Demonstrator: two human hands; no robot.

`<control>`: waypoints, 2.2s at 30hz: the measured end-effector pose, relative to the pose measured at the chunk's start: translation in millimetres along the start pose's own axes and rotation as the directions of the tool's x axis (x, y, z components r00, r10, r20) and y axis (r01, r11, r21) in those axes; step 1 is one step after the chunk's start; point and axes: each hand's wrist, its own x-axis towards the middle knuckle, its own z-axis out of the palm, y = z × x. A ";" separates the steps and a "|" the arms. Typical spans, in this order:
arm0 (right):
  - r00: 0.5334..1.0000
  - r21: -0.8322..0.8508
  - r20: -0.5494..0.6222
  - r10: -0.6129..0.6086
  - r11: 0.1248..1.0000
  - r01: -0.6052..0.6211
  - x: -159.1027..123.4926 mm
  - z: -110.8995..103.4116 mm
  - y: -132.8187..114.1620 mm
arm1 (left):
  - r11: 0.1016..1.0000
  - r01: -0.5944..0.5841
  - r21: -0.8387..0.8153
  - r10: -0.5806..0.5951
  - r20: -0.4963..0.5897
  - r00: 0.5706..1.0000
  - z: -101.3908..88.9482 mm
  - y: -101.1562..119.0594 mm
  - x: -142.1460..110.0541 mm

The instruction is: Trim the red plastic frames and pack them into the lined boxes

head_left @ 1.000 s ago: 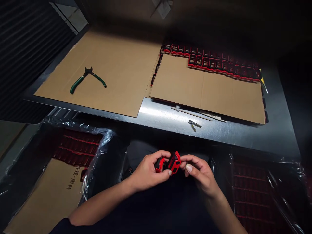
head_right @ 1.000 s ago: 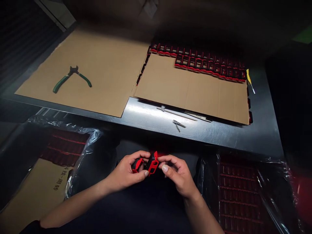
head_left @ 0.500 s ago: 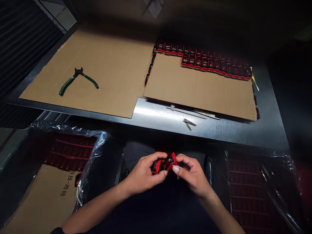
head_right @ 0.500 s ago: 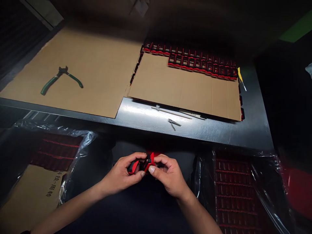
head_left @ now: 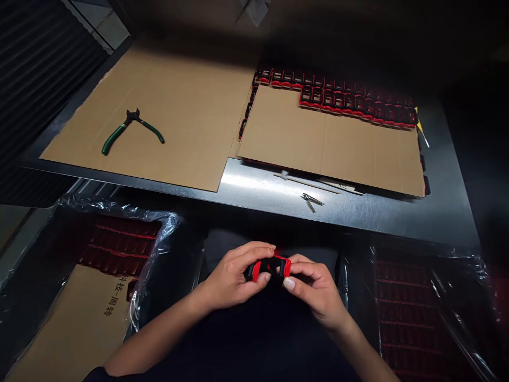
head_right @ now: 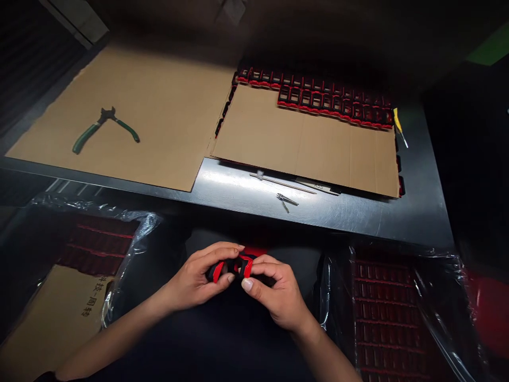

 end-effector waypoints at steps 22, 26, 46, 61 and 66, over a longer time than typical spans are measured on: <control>0.764 -0.576 0.167 -0.623 0.568 0.588 0.3 -0.3 15.1 | 0.993 -0.024 -0.114 0.018 -0.059 0.998 20.5 -2.6 -6.3; 0.759 -0.601 0.129 -0.638 0.559 0.572 0.1 0.4 17.0 | 0.993 -0.107 -0.047 0.103 -0.085 0.991 21.1 -2.9 -6.7; 0.993 0.155 -0.013 0.113 0.982 -0.110 -8.4 -1.3 12.1 | 0.991 -0.117 0.060 0.116 0.020 0.993 18.4 -6.2 -10.1; 0.993 -0.012 -0.100 0.068 0.997 -0.070 -3.5 5.2 5.9 | 0.961 -0.233 0.147 0.230 0.035 0.973 20.2 -7.7 -7.8; 0.987 0.002 -0.133 0.087 0.996 -0.088 -0.7 7.7 9.6 | 0.920 -0.318 0.229 0.321 0.027 0.947 20.0 -7.3 -5.5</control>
